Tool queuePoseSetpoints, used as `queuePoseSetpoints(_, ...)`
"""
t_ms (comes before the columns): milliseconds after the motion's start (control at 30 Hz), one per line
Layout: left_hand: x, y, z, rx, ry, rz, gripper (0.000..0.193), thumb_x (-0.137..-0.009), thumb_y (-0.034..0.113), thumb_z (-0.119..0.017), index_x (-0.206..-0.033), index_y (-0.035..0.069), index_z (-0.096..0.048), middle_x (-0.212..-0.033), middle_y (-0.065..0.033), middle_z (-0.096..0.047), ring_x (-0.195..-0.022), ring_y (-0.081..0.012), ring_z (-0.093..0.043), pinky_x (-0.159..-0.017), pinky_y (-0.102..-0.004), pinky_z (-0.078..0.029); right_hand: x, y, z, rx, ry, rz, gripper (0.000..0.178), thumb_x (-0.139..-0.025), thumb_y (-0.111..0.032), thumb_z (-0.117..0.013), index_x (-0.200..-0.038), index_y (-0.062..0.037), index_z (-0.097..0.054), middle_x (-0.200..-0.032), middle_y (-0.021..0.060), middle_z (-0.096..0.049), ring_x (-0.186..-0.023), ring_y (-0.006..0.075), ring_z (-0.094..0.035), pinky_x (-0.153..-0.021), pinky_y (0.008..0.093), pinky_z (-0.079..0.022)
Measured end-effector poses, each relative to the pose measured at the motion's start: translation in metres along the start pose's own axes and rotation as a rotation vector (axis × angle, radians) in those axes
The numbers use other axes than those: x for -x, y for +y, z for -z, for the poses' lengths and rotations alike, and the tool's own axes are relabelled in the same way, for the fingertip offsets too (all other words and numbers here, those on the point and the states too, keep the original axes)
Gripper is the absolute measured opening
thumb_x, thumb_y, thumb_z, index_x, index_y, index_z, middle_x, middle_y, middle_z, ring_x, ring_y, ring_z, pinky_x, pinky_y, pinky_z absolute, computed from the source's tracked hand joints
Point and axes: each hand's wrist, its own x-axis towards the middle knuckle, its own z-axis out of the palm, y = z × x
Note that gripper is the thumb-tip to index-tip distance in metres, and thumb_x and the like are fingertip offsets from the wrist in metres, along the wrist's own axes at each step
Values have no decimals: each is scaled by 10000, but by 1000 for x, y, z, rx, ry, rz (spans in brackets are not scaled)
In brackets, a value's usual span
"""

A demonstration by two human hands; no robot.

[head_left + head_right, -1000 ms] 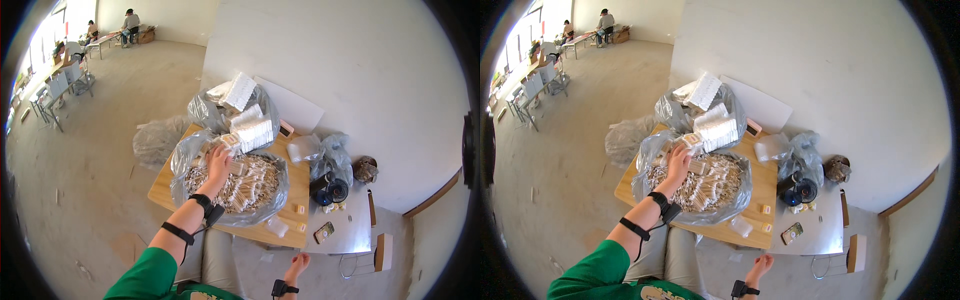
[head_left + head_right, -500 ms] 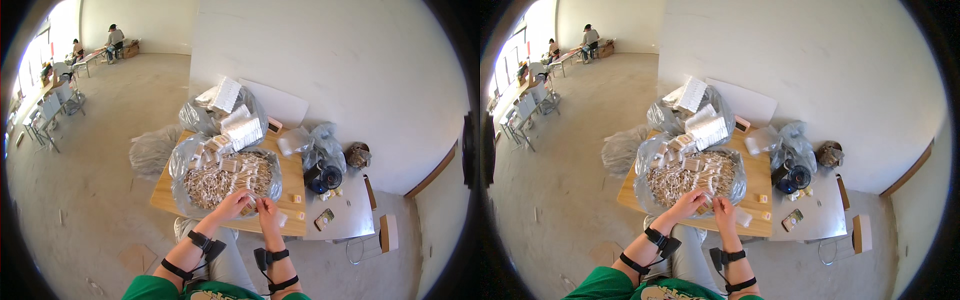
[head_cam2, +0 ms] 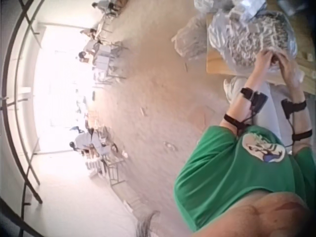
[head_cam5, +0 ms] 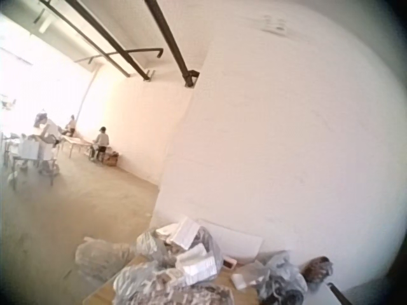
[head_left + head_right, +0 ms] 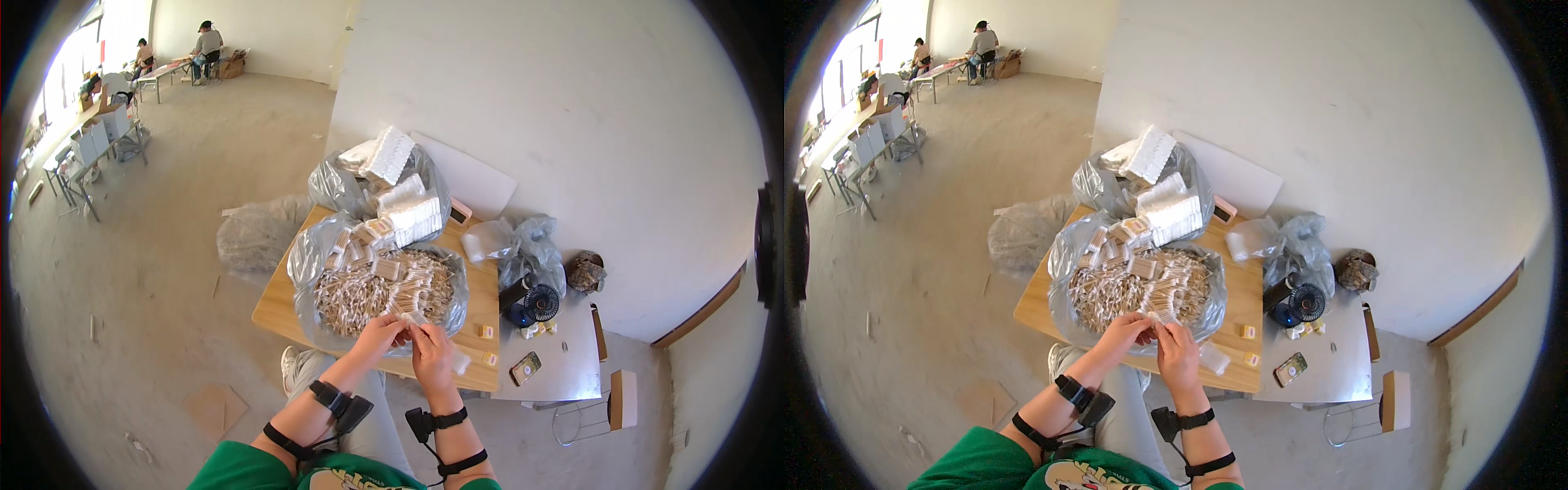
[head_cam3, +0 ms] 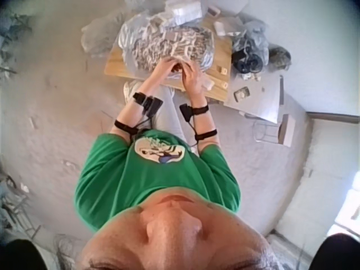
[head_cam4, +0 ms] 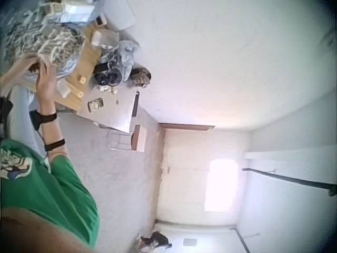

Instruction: The recorder is packaging cotton swabs into small plastic bags.

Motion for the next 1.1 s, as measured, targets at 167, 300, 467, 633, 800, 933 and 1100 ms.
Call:
queuePoseSetpoints(167,3,-7,2,-266,77,-233,159,-876,135,-564,-787,11,-610,-718,-43,-610,-646,-107,-560,-572,-265,-438,0,-10,0,-100,-12,-85,194,-773,41,-626,-961,-3,-645,-870,128,-606,-763,276,-593,-643,346,-482)
queuePoseSetpoints(300,13,2,-5,-646,118,-628,121,-825,105,-608,-753,8,-601,-693,-109,-590,-618,-210,-575,-545,-340,-432,2,-13,-3,-265,10,-248,238,-783,75,-588,-1007,0,-619,-865,142,-608,-728,281,-595,-625,342,-478)
queuePoseSetpoints(467,14,6,0,-718,75,-738,99,-806,103,-614,-758,20,-592,-688,-142,-565,-644,-316,-570,-568,-383,-443,9,-2,-13,-224,-24,-226,267,-762,92,-578,-1013,1,-575,-821,152,-591,-718,314,-580,-617,373,-469)
queuePoseSetpoints(633,9,6,11,-795,33,-775,93,-788,81,-597,-731,19,-558,-686,-148,-560,-666,-349,-566,-584,-414,-445,0,7,-15,20,26,-109,299,-740,84,-581,-1019,-1,-516,-767,153,-556,-697,312,-553,-607,394,-446)
queuePoseSetpoints(800,9,9,16,-894,71,-770,137,-764,106,-590,-685,16,-524,-672,-144,-551,-674,-346,-561,-598,-419,-449,-8,-4,-21,-134,-58,-188,290,-761,69,-566,-1037,5,-509,-801,168,-562,-735,350,-560,-637,407,-458)
queuePoseSetpoints(933,9,13,26,-1046,13,-700,149,-760,123,-586,-684,15,-518,-687,-147,-557,-685,-344,-561,-608,-413,-454,-2,7,-28,-97,-115,-200,232,-815,35,-531,-1043,-6,-520,-836,193,-577,-770,383,-571,-656,418,-472)
queuePoseSetpoints(1100,7,26,29,-973,238,-956,194,-754,158,-677,-796,22,-545,-773,-132,-559,-730,-316,-556,-634,-399,-466,1,20,-39,-303,-2,-471,165,-840,10,-548,-1004,-3,-533,-841,139,-605,-785,253,-618,-653,377,-498)
